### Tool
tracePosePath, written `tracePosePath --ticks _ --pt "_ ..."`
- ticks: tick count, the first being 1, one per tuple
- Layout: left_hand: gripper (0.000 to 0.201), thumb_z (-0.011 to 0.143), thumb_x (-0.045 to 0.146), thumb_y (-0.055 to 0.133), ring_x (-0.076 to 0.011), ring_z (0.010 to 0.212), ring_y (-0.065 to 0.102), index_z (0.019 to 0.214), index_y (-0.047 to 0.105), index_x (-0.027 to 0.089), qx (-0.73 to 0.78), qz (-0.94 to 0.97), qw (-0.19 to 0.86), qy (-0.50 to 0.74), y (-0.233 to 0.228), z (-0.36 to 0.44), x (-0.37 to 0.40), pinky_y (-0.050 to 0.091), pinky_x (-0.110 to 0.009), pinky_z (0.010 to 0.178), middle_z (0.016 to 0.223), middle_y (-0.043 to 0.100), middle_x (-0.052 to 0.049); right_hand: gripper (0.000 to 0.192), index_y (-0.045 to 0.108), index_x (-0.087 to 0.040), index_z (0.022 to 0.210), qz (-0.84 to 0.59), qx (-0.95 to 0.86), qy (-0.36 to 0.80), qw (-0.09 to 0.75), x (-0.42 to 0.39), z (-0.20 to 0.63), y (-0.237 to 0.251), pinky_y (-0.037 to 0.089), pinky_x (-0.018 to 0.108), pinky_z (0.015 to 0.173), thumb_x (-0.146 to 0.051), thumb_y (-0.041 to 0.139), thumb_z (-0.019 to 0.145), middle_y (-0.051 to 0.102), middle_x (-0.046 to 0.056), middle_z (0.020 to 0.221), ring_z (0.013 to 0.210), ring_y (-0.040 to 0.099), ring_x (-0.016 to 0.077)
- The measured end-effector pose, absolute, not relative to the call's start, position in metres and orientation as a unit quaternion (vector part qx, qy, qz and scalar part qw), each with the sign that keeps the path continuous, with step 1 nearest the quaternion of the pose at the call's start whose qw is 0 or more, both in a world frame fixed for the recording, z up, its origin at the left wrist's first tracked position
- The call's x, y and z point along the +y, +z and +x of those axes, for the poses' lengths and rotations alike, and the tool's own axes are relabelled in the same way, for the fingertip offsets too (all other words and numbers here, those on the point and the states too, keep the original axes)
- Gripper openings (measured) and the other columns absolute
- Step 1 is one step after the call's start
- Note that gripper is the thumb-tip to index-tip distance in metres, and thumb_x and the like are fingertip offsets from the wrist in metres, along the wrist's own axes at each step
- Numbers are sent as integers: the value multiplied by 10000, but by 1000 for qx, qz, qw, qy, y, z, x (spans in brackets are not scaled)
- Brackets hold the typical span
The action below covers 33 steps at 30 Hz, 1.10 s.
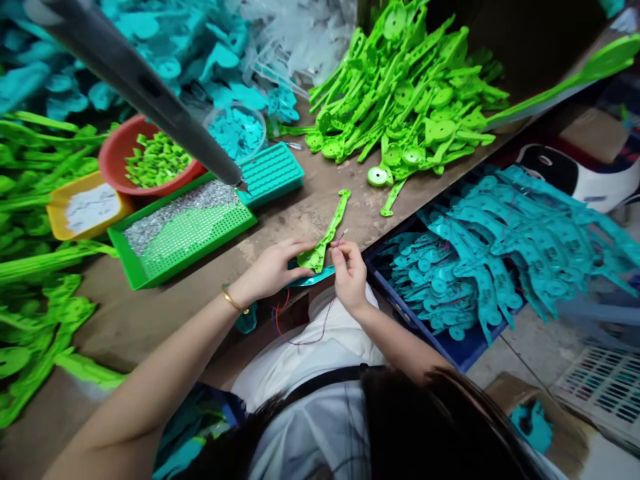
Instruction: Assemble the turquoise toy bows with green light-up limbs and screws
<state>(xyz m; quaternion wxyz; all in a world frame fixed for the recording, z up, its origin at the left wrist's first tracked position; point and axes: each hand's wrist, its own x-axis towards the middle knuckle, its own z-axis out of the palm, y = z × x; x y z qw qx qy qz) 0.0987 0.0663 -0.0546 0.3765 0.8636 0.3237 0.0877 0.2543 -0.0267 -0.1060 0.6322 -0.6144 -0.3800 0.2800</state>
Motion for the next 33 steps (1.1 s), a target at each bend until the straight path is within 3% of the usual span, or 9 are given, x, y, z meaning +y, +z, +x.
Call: tracePosePath --ticks 7,11,14,18,22,25,28,31,33 --pt "409 877 342 587 -214 1044 570 1244 578 160 340 851 391 89 -57 102 62 450 -344 958 1091 575 -99 187 572 -205 861 -626 -400 297 600 -28 254 -107 466 371 922 -384 538 902 603 58 986 961 589 180" --pt "332 854 335 622 -244 1013 552 1103 620 116 389 852 338 91 -61 107 54 457 -381 935 1047 562 -113 182 572 -205 840 -635 -430 277 578 -28 251 -104 459 367 922 -366 521 910 594 53 960 961 580 176" --pt "343 846 312 633 -239 1025 554 1141 607 138 384 849 352 87 -62 104 54 455 -394 949 1068 570 -106 179 606 -206 795 -649 -487 248 529 -27 261 -92 453 369 909 -356 563 881 590 57 963 981 567 189" --pt "386 846 310 629 -242 1132 535 1200 596 160 378 823 392 161 -44 103 57 414 -414 1021 1175 583 -111 156 652 -219 784 -668 -496 287 474 -31 284 -64 483 326 745 -372 663 810 599 14 795 770 568 159" --pt "342 901 423 514 -199 1022 610 1073 661 166 359 698 566 250 -15 123 54 484 -343 921 1077 666 -76 170 623 -239 836 -566 -452 494 482 -26 293 -40 463 260 540 -407 651 829 627 -29 663 576 568 124" --pt "404 860 474 551 -161 774 642 1058 674 144 368 561 710 216 -9 139 55 515 -276 689 869 696 -57 165 665 -241 828 -569 -505 405 507 -7 293 -40 501 287 615 -405 674 809 666 1 742 692 613 151" --pt "313 752 388 686 -134 673 600 925 718 129 446 556 656 246 -20 147 64 456 -236 610 776 699 -41 206 685 -232 832 -586 -506 363 519 16 300 -51 516 285 628 -426 711 769 667 7 778 704 605 147" --pt "216 730 344 691 -120 626 559 762 730 134 510 598 550 281 -31 150 74 413 -225 585 700 694 -24 235 660 -231 873 -547 -434 456 552 29 312 -59 496 232 507 -429 722 762 642 -27 696 577 574 107" --pt "218 738 347 674 -112 598 540 749 725 136 529 601 524 288 -32 151 79 399 -219 563 669 681 -12 229 665 -227 887 -510 -412 503 563 33 320 -61 530 232 528 -397 740 753 662 -26 708 605 613 110"
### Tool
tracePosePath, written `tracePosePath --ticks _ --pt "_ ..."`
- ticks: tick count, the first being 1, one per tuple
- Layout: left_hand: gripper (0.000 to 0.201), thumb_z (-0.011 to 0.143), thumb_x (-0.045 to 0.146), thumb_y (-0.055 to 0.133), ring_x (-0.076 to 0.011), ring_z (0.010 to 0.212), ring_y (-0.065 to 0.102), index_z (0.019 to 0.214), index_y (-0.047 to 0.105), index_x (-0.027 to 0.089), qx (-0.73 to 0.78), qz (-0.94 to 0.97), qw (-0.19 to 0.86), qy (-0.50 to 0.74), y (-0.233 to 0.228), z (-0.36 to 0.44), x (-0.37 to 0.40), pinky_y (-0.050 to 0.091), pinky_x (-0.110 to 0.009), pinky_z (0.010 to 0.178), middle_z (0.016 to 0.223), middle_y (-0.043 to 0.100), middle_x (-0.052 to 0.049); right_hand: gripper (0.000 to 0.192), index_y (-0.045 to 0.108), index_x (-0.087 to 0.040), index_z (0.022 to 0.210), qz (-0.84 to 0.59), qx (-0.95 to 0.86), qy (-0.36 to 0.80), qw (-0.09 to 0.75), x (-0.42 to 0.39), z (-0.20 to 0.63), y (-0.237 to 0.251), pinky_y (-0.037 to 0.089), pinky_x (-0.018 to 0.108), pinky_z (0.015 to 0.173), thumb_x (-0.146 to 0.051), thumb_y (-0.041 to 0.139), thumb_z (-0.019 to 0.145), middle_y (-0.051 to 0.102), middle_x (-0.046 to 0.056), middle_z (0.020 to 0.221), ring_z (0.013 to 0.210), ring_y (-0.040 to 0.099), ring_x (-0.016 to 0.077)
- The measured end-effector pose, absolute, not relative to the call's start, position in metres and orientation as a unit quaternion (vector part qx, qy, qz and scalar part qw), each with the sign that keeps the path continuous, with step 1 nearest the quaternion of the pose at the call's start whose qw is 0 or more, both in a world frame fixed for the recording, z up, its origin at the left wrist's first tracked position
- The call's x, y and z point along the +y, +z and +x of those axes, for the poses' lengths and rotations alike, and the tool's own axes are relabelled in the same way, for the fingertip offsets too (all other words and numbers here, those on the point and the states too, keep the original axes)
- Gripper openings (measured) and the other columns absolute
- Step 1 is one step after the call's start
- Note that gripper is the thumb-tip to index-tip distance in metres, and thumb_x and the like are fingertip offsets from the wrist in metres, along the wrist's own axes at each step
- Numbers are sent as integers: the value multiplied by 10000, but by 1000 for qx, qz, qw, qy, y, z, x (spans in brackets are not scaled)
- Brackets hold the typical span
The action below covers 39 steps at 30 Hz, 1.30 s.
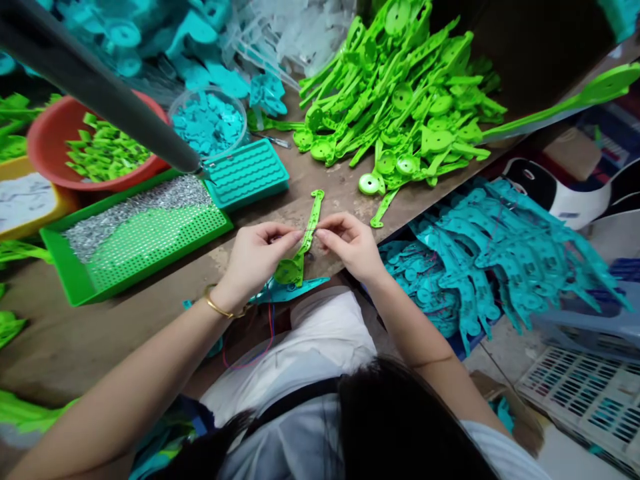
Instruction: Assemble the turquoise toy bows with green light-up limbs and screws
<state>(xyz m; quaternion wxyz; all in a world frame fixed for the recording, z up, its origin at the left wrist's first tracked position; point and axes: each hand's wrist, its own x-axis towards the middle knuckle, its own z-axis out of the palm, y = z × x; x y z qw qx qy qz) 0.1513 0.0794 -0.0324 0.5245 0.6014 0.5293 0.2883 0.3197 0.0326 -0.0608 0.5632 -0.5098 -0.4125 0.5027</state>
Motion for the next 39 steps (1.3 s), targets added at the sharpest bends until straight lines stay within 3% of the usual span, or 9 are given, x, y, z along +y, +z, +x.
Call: tracePosePath --ticks 5,9,12,15,20,23,27,32,39 --pt "163 725 295 656 -86 541 501 715 687 135 550 583 515 305 -32 160 85 380 -199 524 612 630 14 270 687 -196 923 -461 -379 571 563 45 330 -59 605 301 692 -345 781 718 726 4 802 706 696 135" --pt "151 731 293 632 -76 449 434 788 642 153 545 525 569 321 -42 165 87 333 -196 448 522 535 54 358 639 -179 869 -458 -335 606 557 59 334 -64 605 301 678 -360 838 633 726 9 785 693 706 141" --pt "149 745 302 616 -87 476 472 756 629 154 547 538 559 315 -51 164 89 364 -206 469 566 572 33 384 632 -171 890 -474 -359 610 523 68 338 -71 584 289 639 -414 814 654 714 16 767 677 693 144" --pt "159 784 296 589 -117 556 540 770 657 153 558 619 481 273 -57 162 88 422 -236 554 639 628 1 280 652 -174 877 -548 -470 504 474 79 343 -79 536 275 608 -411 726 747 690 9 750 647 646 135" --pt "232 897 231 460 -191 822 614 916 679 158 499 810 265 156 -61 166 80 475 -310 775 878 657 -80 76 675 -181 761 -622 -651 258 350 98 344 -86 468 290 737 -245 652 795 658 16 784 764 588 153" --pt "313 949 247 362 -213 858 622 1017 652 149 483 850 198 74 -63 170 75 491 -326 754 998 614 -118 82 674 -178 745 -633 -665 237 318 104 342 -87 447 287 719 -232 642 797 653 21 771 738 574 155" --pt "339 962 236 308 -219 822 636 1055 620 142 468 869 163 15 -65 172 73 501 -330 704 1012 592 -124 86 683 -173 737 -635 -669 243 299 106 341 -83 435 280 701 -230 647 790 670 22 757 704 574 153" --pt "294 946 210 343 -209 837 644 1029 617 145 462 874 152 5 -67 171 73 512 -315 724 1002 593 -114 82 691 -172 733 -639 -661 258 298 107 340 -80 433 276 678 -223 646 779 690 14 729 664 578 147" --pt "303 939 209 370 -195 860 652 1142 587 155 454 878 148 15 -68 170 71 522 -290 732 1016 597 -107 67 691 -178 759 -637 -659 259 306 105 340 -83 445 280 679 -212 638 782 698 13 746 670 594 150"
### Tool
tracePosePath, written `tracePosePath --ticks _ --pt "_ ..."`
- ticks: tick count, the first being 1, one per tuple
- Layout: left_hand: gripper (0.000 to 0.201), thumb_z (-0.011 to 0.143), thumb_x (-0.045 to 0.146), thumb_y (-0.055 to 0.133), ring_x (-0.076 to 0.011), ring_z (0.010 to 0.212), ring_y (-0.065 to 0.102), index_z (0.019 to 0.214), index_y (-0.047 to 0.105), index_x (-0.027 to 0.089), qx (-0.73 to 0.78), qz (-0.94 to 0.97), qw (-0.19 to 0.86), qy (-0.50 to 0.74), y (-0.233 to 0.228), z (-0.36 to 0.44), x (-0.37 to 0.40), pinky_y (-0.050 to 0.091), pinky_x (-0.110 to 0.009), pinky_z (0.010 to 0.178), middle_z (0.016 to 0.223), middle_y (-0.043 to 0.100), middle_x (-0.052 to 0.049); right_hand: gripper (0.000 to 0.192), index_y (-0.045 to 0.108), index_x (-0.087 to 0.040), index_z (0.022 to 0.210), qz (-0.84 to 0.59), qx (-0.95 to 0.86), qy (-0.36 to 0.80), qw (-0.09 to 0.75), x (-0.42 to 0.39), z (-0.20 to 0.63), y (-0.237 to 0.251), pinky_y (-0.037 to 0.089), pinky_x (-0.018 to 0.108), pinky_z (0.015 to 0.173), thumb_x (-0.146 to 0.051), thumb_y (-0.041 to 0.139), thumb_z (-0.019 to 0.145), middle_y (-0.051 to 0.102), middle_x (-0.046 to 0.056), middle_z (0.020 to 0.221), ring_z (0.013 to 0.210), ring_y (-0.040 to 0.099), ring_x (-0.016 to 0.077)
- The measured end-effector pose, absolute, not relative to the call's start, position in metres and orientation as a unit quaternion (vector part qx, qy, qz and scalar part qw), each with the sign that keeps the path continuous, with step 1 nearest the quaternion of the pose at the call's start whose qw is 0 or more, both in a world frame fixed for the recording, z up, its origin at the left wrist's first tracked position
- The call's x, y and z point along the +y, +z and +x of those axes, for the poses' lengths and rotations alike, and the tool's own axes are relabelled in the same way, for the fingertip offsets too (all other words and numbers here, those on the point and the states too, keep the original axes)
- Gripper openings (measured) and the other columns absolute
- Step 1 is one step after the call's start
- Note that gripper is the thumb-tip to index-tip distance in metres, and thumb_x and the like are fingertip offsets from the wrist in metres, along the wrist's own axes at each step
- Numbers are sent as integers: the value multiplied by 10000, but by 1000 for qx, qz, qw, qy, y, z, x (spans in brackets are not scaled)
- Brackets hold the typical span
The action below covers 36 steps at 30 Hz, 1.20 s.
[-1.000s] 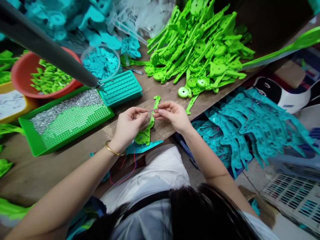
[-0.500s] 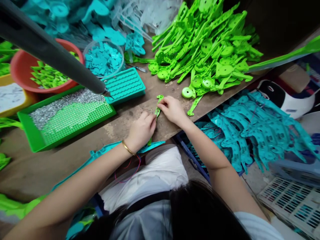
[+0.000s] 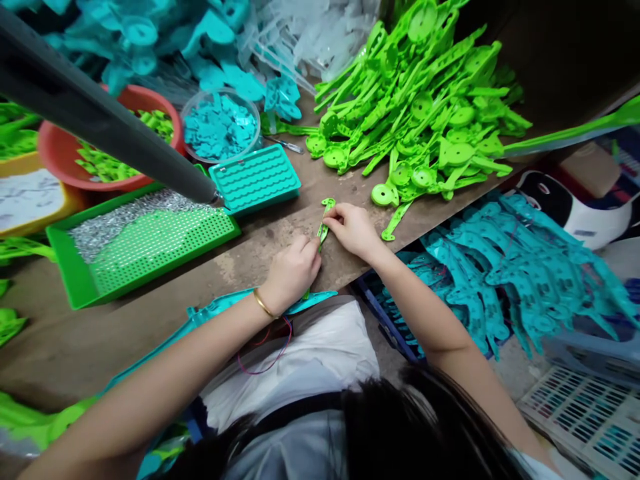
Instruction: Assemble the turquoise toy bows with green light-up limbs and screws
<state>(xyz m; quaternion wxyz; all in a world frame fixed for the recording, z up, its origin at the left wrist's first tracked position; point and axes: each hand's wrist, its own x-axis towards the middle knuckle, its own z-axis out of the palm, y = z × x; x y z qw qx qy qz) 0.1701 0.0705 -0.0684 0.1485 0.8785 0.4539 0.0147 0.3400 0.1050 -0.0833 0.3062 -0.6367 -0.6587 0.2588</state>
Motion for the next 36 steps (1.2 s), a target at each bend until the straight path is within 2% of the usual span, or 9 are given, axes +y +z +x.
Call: tracePosePath --ticks 8,13,17,19,22,26,30,33,36 --pt "312 950 200 321 -233 842 648 1051 607 127 433 888 158 6 -69 170 72 515 -331 702 982 597 -136 148 682 -166 770 -645 -735 145 152 100 327 -72 456 323 711 -167 556 846 668 86 813 750 588 207" --pt "278 935 195 357 -213 839 645 1029 610 132 443 884 152 14 -70 171 73 505 -313 729 974 596 -121 352 623 -148 1171 -620 -774 105 75 74 328 -69 481 344 705 -120 465 858 597 160 1123 981 543 287" --pt "263 925 202 384 -203 825 642 1020 620 137 449 881 144 21 -73 172 73 496 -302 715 982 600 -115 521 509 -171 1349 -608 -769 142 135 63 337 -76 489 367 851 -91 443 838 550 131 1219 1082 509 269" --pt "266 922 206 390 -207 822 640 1011 631 135 454 878 151 23 -72 170 73 492 -305 709 980 602 -118 486 552 -184 1313 -627 -744 141 180 62 336 -80 469 376 913 -101 438 848 554 117 1193 1080 510 254" --pt "256 900 202 438 -209 835 627 1032 645 130 451 868 202 51 -67 164 76 489 -314 736 972 612 -111 407 632 -200 1221 -652 -726 127 174 60 330 -82 456 400 910 -130 441 869 579 109 1124 1035 505 262" --pt "338 804 208 577 -164 753 605 1134 626 152 463 788 383 132 -60 147 83 491 -284 716 844 646 -34 383 606 -191 1250 -663 -708 150 190 55 321 -78 448 382 896 -180 433 909 587 109 1117 1030 511 256" --pt "278 747 253 639 -149 721 621 995 669 132 510 659 521 188 -63 137 87 493 -259 680 817 687 -31 248 654 -200 1087 -657 -690 191 237 53 313 -78 446 331 870 -246 472 925 595 80 1042 994 542 219" --pt "215 748 299 654 -154 706 629 879 702 135 538 610 537 221 -67 136 86 490 -263 666 809 713 -46 179 672 -206 959 -653 -693 176 251 53 309 -85 434 322 851 -262 507 918 595 69 982 967 539 213" --pt "215 770 317 651 -153 729 631 889 730 157 523 630 517 250 -69 141 85 487 -266 687 834 721 -42 189 684 -202 944 -649 -698 157 259 52 308 -90 431 325 832 -273 510 923 602 74 964 944 532 216"
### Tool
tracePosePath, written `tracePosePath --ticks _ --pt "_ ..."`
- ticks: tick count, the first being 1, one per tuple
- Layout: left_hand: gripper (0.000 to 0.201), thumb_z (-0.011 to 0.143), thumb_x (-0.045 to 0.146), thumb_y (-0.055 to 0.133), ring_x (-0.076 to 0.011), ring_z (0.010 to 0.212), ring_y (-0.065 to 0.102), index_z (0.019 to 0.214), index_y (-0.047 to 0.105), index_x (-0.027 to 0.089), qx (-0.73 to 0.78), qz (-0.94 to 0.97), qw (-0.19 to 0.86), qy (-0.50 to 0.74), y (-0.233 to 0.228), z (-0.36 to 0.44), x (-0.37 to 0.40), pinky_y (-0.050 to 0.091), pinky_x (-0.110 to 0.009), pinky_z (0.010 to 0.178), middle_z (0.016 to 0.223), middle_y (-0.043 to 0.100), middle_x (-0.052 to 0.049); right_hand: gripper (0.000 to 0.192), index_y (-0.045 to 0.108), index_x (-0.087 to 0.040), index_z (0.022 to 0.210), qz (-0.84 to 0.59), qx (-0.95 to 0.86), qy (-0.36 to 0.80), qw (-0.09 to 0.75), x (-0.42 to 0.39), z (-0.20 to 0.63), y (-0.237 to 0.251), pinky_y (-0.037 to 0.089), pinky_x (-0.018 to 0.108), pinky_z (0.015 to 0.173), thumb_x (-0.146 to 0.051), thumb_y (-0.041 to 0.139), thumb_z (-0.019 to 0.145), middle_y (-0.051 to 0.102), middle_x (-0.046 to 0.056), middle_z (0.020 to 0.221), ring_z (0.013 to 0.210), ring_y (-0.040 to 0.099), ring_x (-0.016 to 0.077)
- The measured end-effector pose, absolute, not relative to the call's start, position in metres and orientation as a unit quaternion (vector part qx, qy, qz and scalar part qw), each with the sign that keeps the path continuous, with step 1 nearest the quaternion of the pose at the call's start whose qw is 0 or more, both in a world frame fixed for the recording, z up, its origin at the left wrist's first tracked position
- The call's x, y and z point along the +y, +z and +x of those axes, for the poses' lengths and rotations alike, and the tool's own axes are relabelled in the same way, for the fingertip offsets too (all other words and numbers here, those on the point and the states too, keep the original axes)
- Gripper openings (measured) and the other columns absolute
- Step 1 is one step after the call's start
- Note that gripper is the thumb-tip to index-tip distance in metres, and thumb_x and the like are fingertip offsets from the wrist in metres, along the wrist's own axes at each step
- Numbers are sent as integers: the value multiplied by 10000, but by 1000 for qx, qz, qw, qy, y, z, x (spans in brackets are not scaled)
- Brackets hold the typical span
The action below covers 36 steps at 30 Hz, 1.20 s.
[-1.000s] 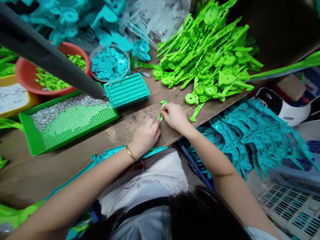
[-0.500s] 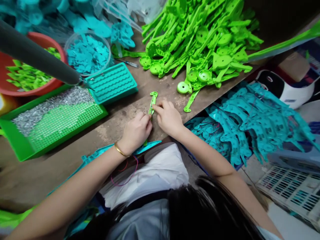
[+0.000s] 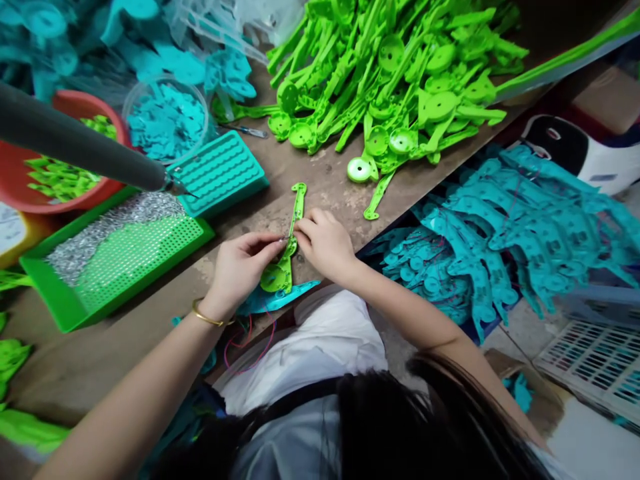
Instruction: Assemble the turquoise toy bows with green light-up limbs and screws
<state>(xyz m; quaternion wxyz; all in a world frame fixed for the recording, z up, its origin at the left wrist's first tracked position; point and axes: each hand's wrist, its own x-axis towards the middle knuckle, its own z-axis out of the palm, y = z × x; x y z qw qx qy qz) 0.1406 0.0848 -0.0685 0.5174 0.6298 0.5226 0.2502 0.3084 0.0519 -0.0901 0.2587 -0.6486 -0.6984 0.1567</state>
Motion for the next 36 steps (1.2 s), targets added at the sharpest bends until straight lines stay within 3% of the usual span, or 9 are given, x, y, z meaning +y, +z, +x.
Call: tracePosePath --ticks 5,11,29,36 --pt "159 802 273 623 -152 772 621 862 732 173 477 710 458 241 -67 148 85 478 -274 732 827 696 -33 183 688 -189 967 -619 -718 192 254 49 316 -85 440 341 832 -223 517 911 627 81 964 939 542 222" --pt "150 824 218 567 -160 779 614 852 706 170 483 772 366 192 -64 150 84 459 -274 720 797 676 -26 137 658 -187 982 -549 -687 313 359 38 318 -71 474 257 713 -201 556 892 621 35 896 819 595 141" --pt "128 817 188 566 -160 759 598 841 689 165 492 796 284 209 -56 149 77 452 -272 702 789 652 -28 83 638 -183 893 -562 -668 260 412 40 307 -81 458 249 645 -224 568 878 616 18 806 697 561 127" --pt "150 850 181 532 -183 811 604 866 679 156 498 805 274 169 -64 148 71 465 -293 748 828 654 -49 66 619 -184 852 -594 -665 277 359 41 305 -89 436 243 630 -206 559 838 614 13 778 655 545 124"
